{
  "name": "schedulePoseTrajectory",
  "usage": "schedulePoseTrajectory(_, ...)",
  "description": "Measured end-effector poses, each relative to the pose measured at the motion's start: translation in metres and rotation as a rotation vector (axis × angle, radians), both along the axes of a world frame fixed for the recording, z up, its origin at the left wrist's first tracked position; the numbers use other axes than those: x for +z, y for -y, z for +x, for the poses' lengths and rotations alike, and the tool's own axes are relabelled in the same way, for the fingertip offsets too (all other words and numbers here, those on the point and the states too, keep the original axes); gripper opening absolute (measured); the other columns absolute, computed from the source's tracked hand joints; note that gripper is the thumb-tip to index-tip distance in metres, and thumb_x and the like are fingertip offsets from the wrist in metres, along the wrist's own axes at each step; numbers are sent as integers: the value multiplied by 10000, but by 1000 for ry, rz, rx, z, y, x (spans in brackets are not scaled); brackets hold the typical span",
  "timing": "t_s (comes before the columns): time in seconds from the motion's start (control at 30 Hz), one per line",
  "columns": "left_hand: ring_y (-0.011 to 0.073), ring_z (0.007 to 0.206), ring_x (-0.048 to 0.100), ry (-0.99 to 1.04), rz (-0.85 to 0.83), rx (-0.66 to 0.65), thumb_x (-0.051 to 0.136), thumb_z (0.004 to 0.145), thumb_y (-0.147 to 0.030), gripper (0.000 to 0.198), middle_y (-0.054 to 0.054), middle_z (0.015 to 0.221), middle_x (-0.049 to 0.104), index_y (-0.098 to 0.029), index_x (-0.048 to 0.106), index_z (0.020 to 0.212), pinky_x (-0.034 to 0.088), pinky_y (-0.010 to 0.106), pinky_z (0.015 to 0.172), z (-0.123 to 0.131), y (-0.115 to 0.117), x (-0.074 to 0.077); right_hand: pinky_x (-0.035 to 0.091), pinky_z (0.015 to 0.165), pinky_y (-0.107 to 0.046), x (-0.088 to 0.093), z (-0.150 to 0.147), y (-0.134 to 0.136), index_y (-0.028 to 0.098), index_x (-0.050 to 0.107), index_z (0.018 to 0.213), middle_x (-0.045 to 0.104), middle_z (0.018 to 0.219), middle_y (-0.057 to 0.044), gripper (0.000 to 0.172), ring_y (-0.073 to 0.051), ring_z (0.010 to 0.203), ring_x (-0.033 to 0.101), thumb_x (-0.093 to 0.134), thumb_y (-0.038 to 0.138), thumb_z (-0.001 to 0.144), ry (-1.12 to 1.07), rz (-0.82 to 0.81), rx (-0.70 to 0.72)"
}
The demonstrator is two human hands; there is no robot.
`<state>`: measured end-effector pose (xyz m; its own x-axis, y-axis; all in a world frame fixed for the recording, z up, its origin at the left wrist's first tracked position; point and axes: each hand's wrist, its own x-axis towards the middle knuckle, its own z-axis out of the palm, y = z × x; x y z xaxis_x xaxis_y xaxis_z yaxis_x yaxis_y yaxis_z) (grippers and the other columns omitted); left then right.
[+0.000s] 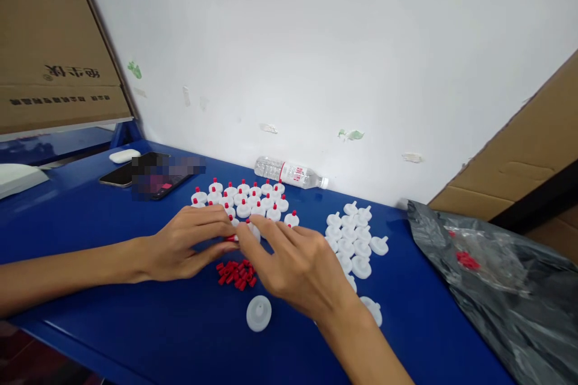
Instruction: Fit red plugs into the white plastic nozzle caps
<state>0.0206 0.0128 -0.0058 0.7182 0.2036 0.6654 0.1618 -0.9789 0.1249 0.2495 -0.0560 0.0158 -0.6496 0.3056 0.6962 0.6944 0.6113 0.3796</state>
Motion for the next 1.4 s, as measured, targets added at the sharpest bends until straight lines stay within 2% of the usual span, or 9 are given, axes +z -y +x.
schedulePoseTrajectory(0.13,185,815,599,-171,-36,19,569,995,-211,133,64,858,679,-159,687,1025,494,290,749,-1,-3,-4,468,582,-238,1,19,-8,201,689,1141,759,1180,-18,211,-90,681,710,608,157,952,-71,-1,-179)
schedulePoseTrajectory(0.33,213,942,564,-324,-53,-76,524,1026,-189,186,95,977,668,-159,697,1087,487,317,849,2,-3,-7,323,500,-257,1,41,-20,254,683,1042,757,821,27,121,-142,595,665,614,301,955,-393,-172,-646)
schedulePoseTrajectory(0.4,217,939,558,-348,-50,-85,516,1028,-184,196,97,985,658,-160,701,1086,479,319,843,3,-2,-5,314,511,-258,-2,46,-24,246,681,972,753,887,10,91,-172,655,673,652,319,926,-383,-274,-705)
schedulePoseTrajectory(0.53,220,927,549,-381,-48,-113,510,1026,-171,202,101,977,648,-149,704,1078,471,329,835,4,-3,-4,335,530,-262,-9,53,-29,236,709,919,692,1164,-43,109,-187,783,673,674,339,903,-346,-411,-709)
schedulePoseTrajectory(0.73,220,932,550,-342,-119,-109,523,1012,-174,197,98,974,657,-156,694,1106,481,344,856,4,0,-3,344,541,-289,-16,58,-34,237,726,948,693,768,-4,149,-198,661,647,633,352,926,-282,-584,-771)
schedulePoseTrajectory(0.9,227,926,557,-365,-149,-144,542,985,-182,199,107,1005,669,-159,694,1111,493,369,870,2,3,1,417,612,-311,-21,59,-36,235,703,1109,771,813,-13,225,-226,736,712,588,356,957,-223,-681,-681)
schedulePoseTrajectory(1.0,230,933,570,-355,-155,-152,566,967,-191,196,108,1009,673,-167,697,1110,501,373,878,1,3,2,427,625,-323,-16,58,-35,240,686,1159,787,866,-19,260,-239,769,726,541,365,982,-248,-664,-700)
schedulePoseTrajectory(1.2,237,969,580,-389,-107,-124,540,982,-205,190,116,1029,665,-164,712,1054,492,385,924,-1,0,3,423,598,-308,9,72,-26,285,730,984,761,779,11,168,-218,707,703,610,383,919,-260,-787,-777)
schedulePoseTrajectory(1.4,233,975,592,-369,-113,-95,562,976,-201,174,102,1019,681,-180,712,1062,503,366,908,-4,-5,7,464,573,-277,21,95,-18,298,769,953,756,736,12,226,-184,632,688,691,478,841,-252,-1101,-573)
